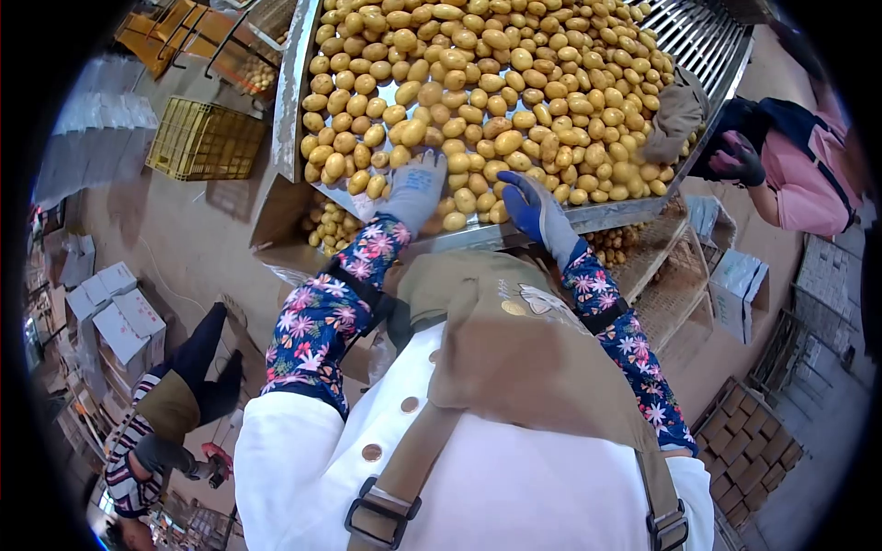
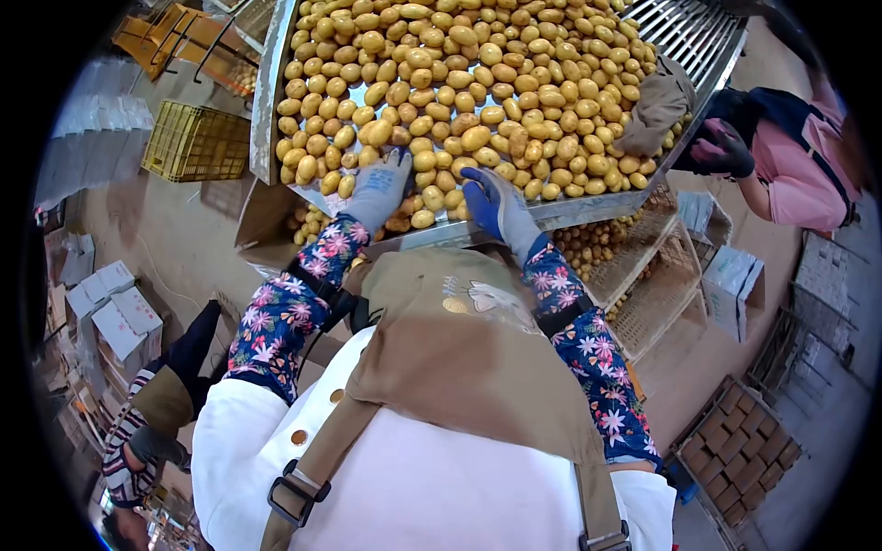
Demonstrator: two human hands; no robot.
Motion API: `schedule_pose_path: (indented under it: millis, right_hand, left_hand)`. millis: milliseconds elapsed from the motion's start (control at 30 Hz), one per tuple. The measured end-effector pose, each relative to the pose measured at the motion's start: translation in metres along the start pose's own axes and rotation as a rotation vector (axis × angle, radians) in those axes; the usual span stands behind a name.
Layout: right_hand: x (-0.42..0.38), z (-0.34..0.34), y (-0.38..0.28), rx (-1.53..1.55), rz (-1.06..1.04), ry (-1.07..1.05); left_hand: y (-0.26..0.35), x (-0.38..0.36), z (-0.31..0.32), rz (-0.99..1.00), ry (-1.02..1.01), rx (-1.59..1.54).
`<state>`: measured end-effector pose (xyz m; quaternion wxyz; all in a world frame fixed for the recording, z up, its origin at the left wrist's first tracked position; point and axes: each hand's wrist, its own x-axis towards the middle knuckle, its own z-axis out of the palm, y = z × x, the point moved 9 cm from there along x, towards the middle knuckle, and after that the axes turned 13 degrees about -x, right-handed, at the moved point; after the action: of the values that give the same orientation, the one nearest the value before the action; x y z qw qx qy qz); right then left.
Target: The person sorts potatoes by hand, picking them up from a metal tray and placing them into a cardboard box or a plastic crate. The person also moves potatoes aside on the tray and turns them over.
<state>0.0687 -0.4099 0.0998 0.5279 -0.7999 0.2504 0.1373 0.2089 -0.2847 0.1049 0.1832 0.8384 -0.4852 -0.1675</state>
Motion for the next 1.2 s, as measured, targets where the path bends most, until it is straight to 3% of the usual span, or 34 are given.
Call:
schedule_pose_path:
  millis: [67,100,267,333,467,533,600,633,667,733,800,833,867,933,967,1000,1067,1100,1133,1167,1200]
  right_hand:
    - [-0.02,-0.015,-0.006,-0.903,-0.192,0.237]
    - [-0.025,-0.006,0.006,-1.018,-0.153,0.118]
    - [-0.036,-0.003,0.009,-0.956,-0.157,0.122]
    - [-0.034,-0.005,0.005,-0.927,-0.113,0.133]
    - [-0.032,-0.004,0.012,-0.922,-0.108,0.114]
    - [-0.032,-0.006,0.007,-0.92,-0.138,0.163]
    - [-0.026,-0.006,-0.004,-0.818,-0.073,0.053]
    - [-0.018,-0.003,-0.028,-0.657,-0.056,-0.099]
    - [-0.01,-0.005,-0.048,-0.657,-0.05,-0.093]
    - [0.003,0.016,-0.086,-0.161,-0.146,-0.295]
    - [0.02,0.014,-0.092,-0.167,-0.175,-0.092]
    - [0.028,0.017,-0.089,-0.229,-0.311,0.066]
    - [0.028,0.021,-0.071,-0.225,-0.313,0.07]
    - [0.016,0.039,-0.052,-1.095,-0.399,-0.041]
    - [0.01,0.037,-0.052,-0.822,-0.392,-0.122]
    - [0.015,0.031,-0.052,-0.822,-0.387,-0.114]
    - [0.016,0.034,-0.024,0.525,0.255,-0.367]
    - [0.011,0.03,-0.031,0.964,0.207,-0.368]
    - [0.004,0.022,-0.061,1.404,0.122,-0.496]
    - [0.003,0.018,-0.062,1.399,0.111,-0.479]
    - [0.004,0.008,-0.064,1.181,-0.019,-0.361]
  left_hand:
    - [-0.009,0.003,0.019,-0.18,-0.15,0.029]
    - [-0.012,0.004,0.023,-0.201,-0.134,0.061]
    - [-0.01,-0.012,0.008,-0.074,-0.026,-0.212]
    - [-0.013,-0.023,-0.006,-0.031,0.157,-0.473]
    - [-0.02,-0.043,-0.043,-0.146,0.08,-0.594]
    - [-0.055,-0.048,-0.05,-0.146,0.232,-0.306]
    - [-0.075,-0.047,-0.039,-0.262,-0.058,0.052]
    - [-0.078,-0.043,-0.035,-0.255,-0.053,0.053]
    - [-0.081,-0.041,-0.021,-0.24,-0.115,0.073]
    - [-0.077,-0.027,-0.017,-0.216,-0.168,0.095]
    - [-0.077,-0.016,-0.027,-0.299,-0.217,0.042]
    - [-0.079,-0.014,-0.03,-0.298,-0.214,0.045]
    - [-0.082,-0.014,-0.033,-0.307,-0.204,-0.024]
    - [-0.086,-0.008,-0.041,-0.316,-0.185,-0.159]
    - [-0.085,-0.011,-0.054,-0.357,-0.121,-0.24]
    - [-0.081,-0.012,-0.06,-0.283,-0.003,-0.358]
    - [-0.049,-0.013,-0.074,-0.291,0.047,-0.931]
    - [-0.027,-0.011,-0.073,-0.263,-0.081,-0.946]
    - [-0.004,-0.009,-0.069,-0.227,-0.207,-0.956]
    - [0.02,-0.007,-0.07,-0.175,-0.234,-1.172]
    - [0.025,-0.001,-0.066,-0.19,-0.244,-1.239]
